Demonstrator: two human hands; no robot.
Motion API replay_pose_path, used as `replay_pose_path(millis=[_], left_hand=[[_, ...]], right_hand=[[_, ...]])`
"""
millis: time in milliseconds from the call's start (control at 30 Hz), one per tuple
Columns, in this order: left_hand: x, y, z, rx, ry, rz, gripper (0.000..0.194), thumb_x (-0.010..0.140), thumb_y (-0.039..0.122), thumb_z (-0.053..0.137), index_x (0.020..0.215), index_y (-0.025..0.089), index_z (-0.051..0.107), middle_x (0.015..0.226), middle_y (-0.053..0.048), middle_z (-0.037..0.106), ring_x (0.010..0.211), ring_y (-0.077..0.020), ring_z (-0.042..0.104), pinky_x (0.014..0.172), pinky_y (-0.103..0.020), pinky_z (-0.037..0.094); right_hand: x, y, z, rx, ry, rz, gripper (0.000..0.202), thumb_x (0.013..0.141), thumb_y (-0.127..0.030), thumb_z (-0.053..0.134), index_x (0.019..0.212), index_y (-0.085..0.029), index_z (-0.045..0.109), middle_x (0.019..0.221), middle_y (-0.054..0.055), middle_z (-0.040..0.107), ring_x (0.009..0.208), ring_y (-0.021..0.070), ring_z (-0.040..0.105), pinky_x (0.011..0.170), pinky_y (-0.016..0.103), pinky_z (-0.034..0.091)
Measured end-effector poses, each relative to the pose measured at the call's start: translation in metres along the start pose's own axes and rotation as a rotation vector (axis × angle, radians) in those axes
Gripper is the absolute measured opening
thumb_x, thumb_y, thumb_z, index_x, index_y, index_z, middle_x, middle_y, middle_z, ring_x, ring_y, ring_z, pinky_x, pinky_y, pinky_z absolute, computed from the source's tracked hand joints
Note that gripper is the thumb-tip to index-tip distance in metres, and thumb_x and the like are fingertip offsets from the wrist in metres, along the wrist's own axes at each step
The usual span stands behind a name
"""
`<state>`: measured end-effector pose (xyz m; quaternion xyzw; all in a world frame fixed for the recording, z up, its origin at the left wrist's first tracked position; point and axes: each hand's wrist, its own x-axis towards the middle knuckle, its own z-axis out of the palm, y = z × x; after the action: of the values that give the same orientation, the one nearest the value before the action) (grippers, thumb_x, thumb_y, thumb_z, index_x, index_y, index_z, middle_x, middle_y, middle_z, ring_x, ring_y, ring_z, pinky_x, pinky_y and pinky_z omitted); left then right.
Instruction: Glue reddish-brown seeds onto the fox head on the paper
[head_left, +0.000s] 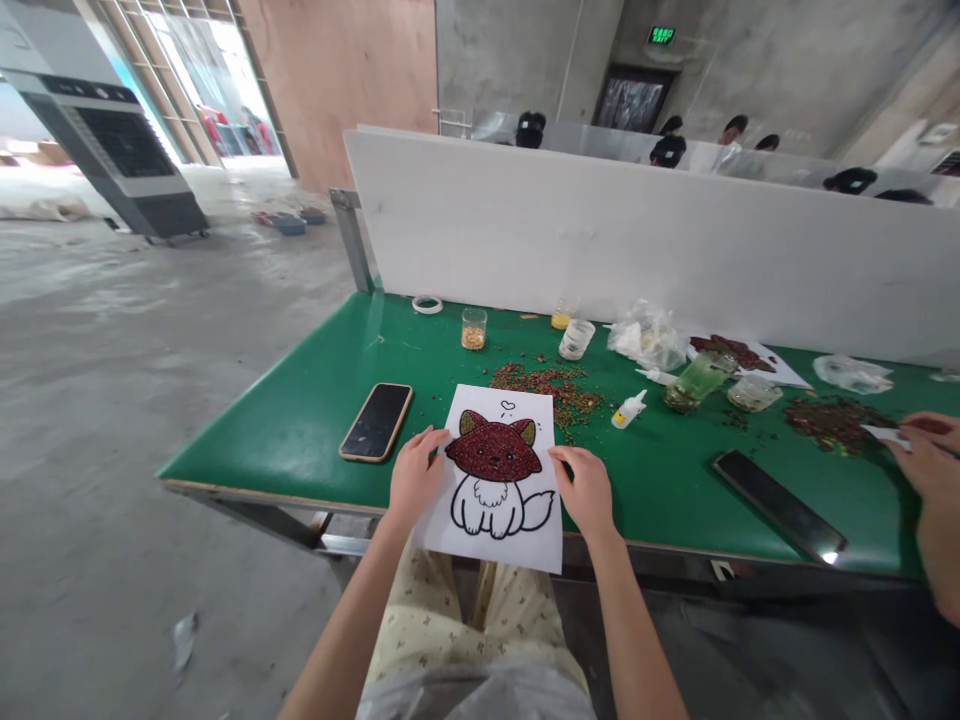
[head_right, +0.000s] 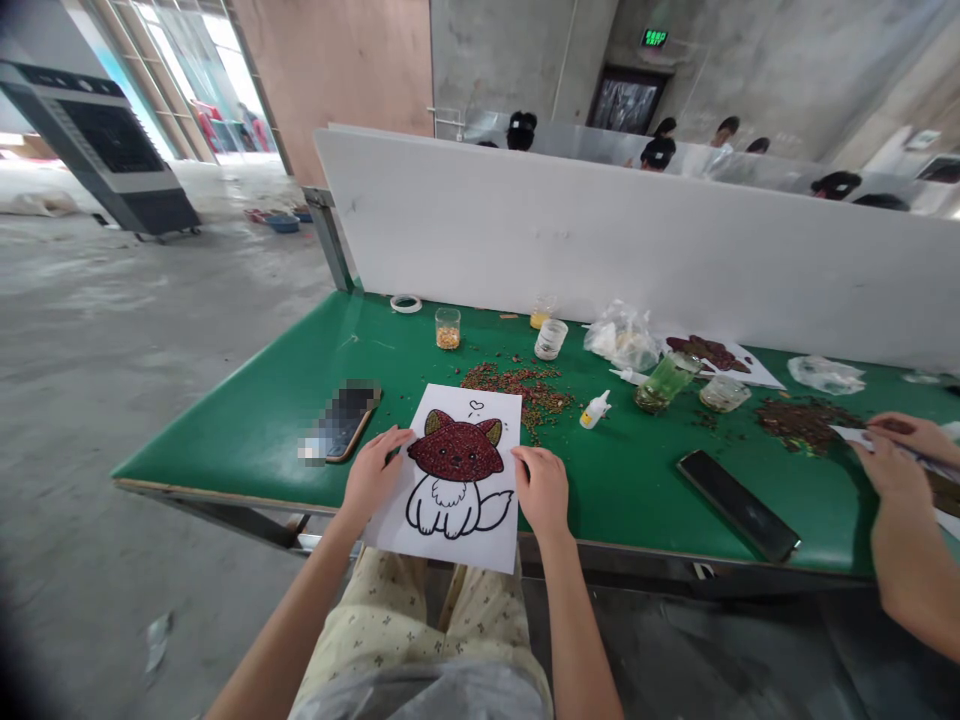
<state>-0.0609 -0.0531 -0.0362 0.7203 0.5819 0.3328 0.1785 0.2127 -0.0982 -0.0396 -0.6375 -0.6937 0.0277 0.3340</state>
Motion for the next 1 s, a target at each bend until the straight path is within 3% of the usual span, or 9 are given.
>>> replay_pose_path(millis=[433,567,733,833,1000], left_hand=[[0.000,0.002,-0.001,0.032,-0.021,-0.014,0.048,0.071,0.007,0.043,0.112,0.023,0.064,0.117,-0.005,0.065,0.123,-0.0248,0.048,0.106,-0.043,0.038],[-0.005,0.010,-0.003,0.077,-0.077,0.173,0.044,0.075,0.007,0.042,0.109,0.024,0.065,0.121,-0.002,0.063,0.126,-0.0246,0.044,0.105,-0.047,0.038],[-0.009,0.022,-0.008,0.150,-0.299,0.487,0.043,0.080,0.010,0.044,0.117,0.024,0.060,0.135,-0.001,0.052,0.133,-0.0227,0.035,0.108,-0.047,0.033],[-0.010,0.025,-0.009,0.202,-0.372,0.526,0.048,0.078,0.010,0.046,0.124,0.023,0.055,0.138,-0.003,0.048,0.135,-0.0224,0.031,0.110,-0.046,0.032],[-0.010,0.024,-0.009,0.252,-0.397,0.551,0.049,0.078,0.010,0.046,0.125,0.022,0.052,0.140,-0.004,0.045,0.136,-0.0228,0.029,0.110,-0.046,0.031]], right_hand=[[-0.003,0.001,0.001,0.054,-0.035,0.001,0.026,0.089,-0.024,0.042,0.103,-0.018,0.063,0.102,0.010,0.068,0.098,0.0248,0.058,0.087,0.040,0.044],[-0.003,-0.002,-0.001,0.046,-0.039,-0.002,0.026,0.090,-0.024,0.041,0.103,-0.017,0.063,0.101,0.010,0.067,0.096,0.0243,0.059,0.086,0.039,0.045],[0.000,-0.002,0.001,0.014,-0.022,-0.040,0.024,0.091,-0.022,0.041,0.101,-0.017,0.062,0.097,0.009,0.068,0.094,0.0229,0.059,0.085,0.038,0.045],[0.001,-0.001,0.003,-0.006,-0.031,-0.064,0.022,0.091,-0.020,0.042,0.100,-0.017,0.061,0.096,0.009,0.067,0.093,0.0219,0.059,0.083,0.036,0.045],[0.001,-0.001,0.003,-0.019,-0.048,-0.104,0.019,0.090,-0.018,0.043,0.099,-0.017,0.060,0.094,0.008,0.066,0.092,0.0215,0.059,0.083,0.036,0.045]])
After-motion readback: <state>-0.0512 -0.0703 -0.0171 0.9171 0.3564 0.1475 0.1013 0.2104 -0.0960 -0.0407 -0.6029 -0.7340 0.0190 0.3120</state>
